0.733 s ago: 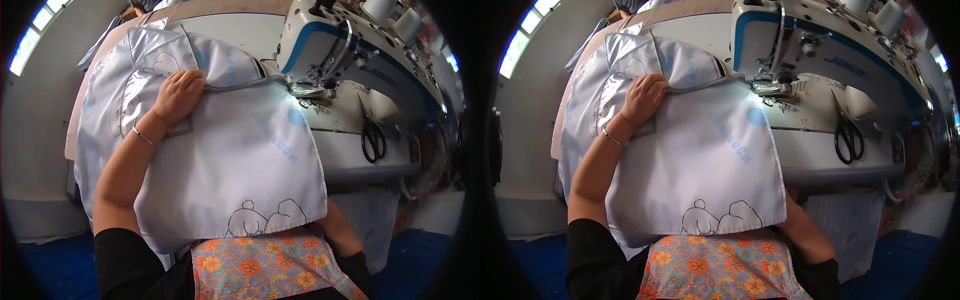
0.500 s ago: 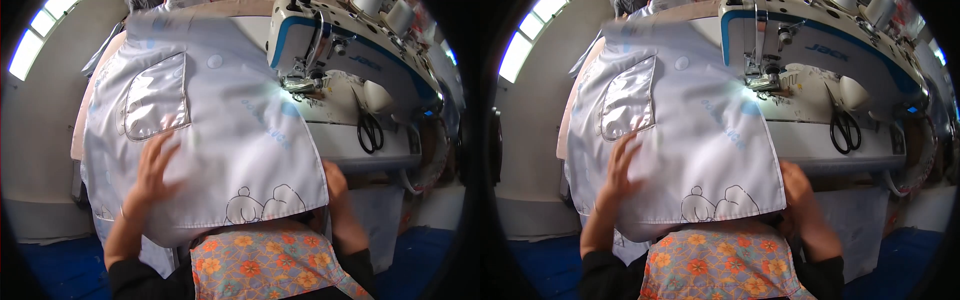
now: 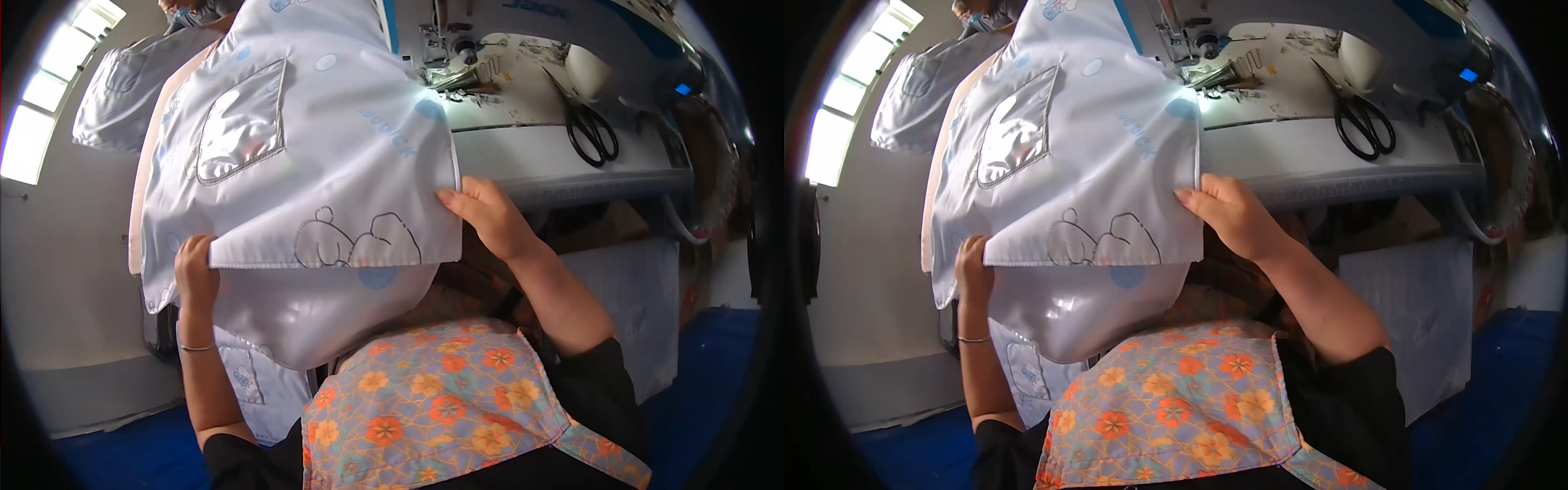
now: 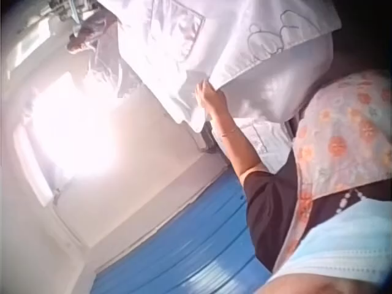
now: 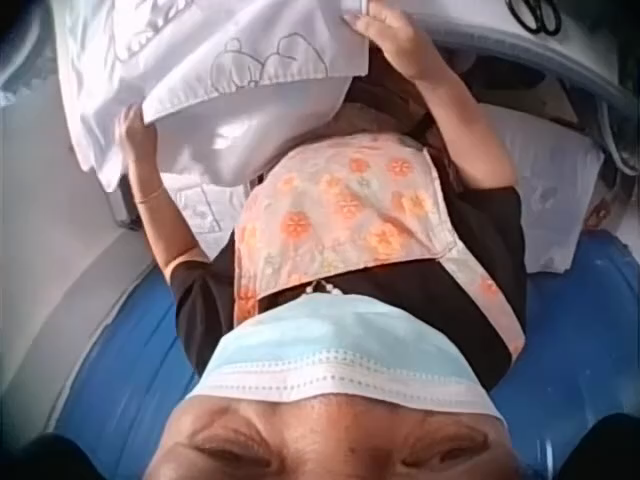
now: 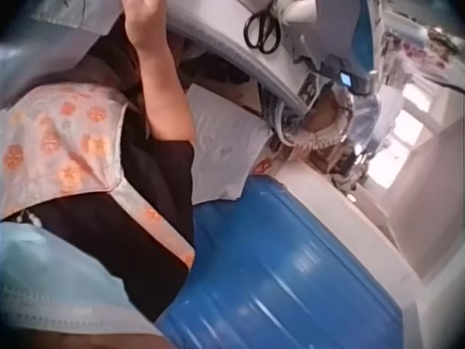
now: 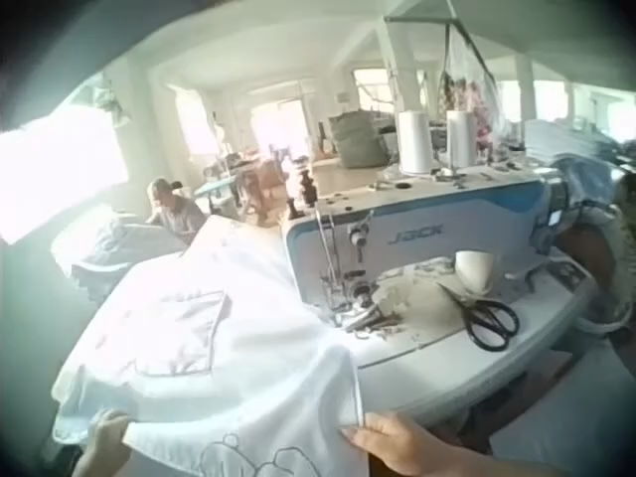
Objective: Sewing fabric pieces together using an industrial sewing machine to create textile goods.
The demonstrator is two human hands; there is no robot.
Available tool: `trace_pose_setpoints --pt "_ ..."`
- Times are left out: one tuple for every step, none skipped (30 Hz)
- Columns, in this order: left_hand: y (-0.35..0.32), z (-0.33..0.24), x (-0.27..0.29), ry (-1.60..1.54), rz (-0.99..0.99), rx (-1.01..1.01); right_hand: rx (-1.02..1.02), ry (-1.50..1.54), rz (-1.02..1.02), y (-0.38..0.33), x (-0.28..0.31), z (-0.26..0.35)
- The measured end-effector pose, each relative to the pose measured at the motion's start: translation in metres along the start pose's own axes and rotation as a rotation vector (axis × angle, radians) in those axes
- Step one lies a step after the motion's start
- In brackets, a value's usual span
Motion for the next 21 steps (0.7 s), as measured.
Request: trace_pose_setpoints --pt "0.012 0.0 0.001 -0.03 0.183 0.113 0.002 -0.092 0.006 -0.007 0.001 -0.004" --pt "0.021 -0.016 0.013 -0.315 0.303 0.057 0.002 -0.088 -0.008 -0.015 -0.002 0.0" --pt "0.03 -0.046 0.028 -0.547 0.438 0.083 0.123 -0.188 -0.062 -0.02 -0.004 0.017" --pt "0.044 -0.096 0.047 -0.866 0.434 -0.103 0.237 -0.297 -0.121 -0.025 -0.006 0.031" --pt "0.056 -0.138 0.066 -1.183 0.426 -0.281 0.216 -0.355 -0.119 -0.02 -0.008 0.031" --pt "0.071 -0.167 0.073 -0.966 0.396 -0.393 0.212 -0.351 -0.119 -0.02 -0.009 0.036" --pt "0.09 -0.216 0.068 -0.838 0.381 -0.502 0.195 -0.386 -0.109 -0.019 -0.009 0.036" --pt "0.103 -0.264 0.053 -0.837 0.41 -0.533 0.198 -0.416 -0.083 -0.02 -0.01 0.037" --pt "0.112 -0.296 0.028 -0.827 0.385 -0.557 0.207 -0.414 -0.077 -0.019 -0.011 0.036" --pt "0.126 -0.315 -0.009 -0.822 0.338 -0.552 0.221 -0.419 -0.091 -0.016 -0.011 0.032" --pt "0.14 -0.326 -0.047 -0.597 0.271 -0.613 0.245 -0.42 -0.092 -0.014 -0.013 0.03" --pt "0.154 -0.323 -0.087 -0.425 0.342 -0.48 0.244 -0.422 -0.088 -0.016 -0.011 0.029" --pt "0.16 -0.312 -0.118 -0.252 0.41 -0.344 0.25 -0.47 -0.053 -0.02 -0.01 0.027" --pt "0.156 -0.305 -0.137 -0.256 0.413 -0.346 0.252 -0.518 -0.025 -0.024 -0.008 0.024" --pt "0.153 -0.3 -0.137 -0.24 0.203 -0.429 0.464 -0.456 0.0 -0.033 -0.011 0.034" --pt "0.148 -0.301 -0.123 -0.222 -0.003 -0.509 0.457 -0.455 -0.004 -0.035 -0.009 0.028" --pt "0.147 -0.298 -0.125 -0.258 0.014 -0.506 0.528 -0.503 0.003 -0.04 -0.011 0.027" --pt "0.147 -0.298 -0.129 -0.259 0.02 -0.506 0.599 -0.55 0.01 -0.045 -0.014 0.027" --pt "0.147 -0.299 -0.126 -0.264 0.011 -0.506 0.652 -0.741 0.024 -0.051 -0.019 0.036" --pt "0.148 -0.301 -0.122 -0.268 0.002 -0.507 0.652 -0.736 0.025 -0.048 -0.022 0.033" --pt "0.149 -0.303 -0.12 -0.265 0.007 -0.506 0.694 -0.851 -0.056 -0.044 -0.027 0.03"
Point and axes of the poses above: each hand's wrist, its own y-axis towards the middle knuckle, its own x-axis out of the back of the hand, z = x × y, the point moved 8 cm from there along y, towards the middle knuckle, and after that the axes turned 14 degrees about -y, right-handed, at the moved point
